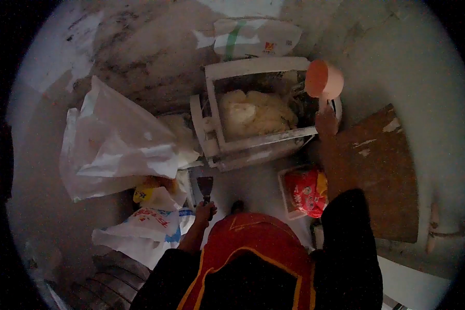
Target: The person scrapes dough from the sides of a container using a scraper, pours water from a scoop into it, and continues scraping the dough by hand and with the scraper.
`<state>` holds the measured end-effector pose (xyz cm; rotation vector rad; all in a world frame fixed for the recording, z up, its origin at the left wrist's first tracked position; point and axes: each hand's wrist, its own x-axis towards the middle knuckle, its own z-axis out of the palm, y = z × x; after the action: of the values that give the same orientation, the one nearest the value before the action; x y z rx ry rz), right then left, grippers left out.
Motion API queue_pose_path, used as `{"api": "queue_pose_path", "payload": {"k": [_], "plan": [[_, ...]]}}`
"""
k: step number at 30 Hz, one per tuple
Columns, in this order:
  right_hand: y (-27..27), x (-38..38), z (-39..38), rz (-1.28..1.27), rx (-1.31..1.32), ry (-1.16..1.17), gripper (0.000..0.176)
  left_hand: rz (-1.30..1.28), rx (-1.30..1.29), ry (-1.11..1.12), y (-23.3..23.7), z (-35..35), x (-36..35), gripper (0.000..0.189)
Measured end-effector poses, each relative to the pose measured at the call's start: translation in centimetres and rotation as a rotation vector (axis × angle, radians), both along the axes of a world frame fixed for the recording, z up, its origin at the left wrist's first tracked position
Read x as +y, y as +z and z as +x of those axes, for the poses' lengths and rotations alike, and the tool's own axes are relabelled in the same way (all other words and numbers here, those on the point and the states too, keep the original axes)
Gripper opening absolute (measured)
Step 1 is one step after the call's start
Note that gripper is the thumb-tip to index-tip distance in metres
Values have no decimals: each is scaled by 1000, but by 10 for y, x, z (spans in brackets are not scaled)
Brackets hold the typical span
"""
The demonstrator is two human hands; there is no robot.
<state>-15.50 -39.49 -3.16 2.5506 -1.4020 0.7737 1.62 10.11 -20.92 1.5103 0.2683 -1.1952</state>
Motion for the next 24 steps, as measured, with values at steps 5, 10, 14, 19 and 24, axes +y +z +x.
{"api": "queue_pose_path", "payload": {"k": [5, 10, 14, 19, 24], "plan": [[-28, -60, -32, 496, -444, 111, 22, -24, 39, 41, 4, 1, 0, 23], [66, 9, -26, 1289, -1269, -23, 16, -65, 39, -55, 1, 6, -5, 18], [84, 44, -31, 1230, -1205, -103, 14, -79, 14, -44, -9, 6, -14, 18], [83, 58, -50, 1127, -914, -102, 13, -98, 2, -60, 1, 9, -19, 18], [58, 73, -68, 765, -526, 216, 15, 3, -100, -11, 7, 2, -25, 13]]}}
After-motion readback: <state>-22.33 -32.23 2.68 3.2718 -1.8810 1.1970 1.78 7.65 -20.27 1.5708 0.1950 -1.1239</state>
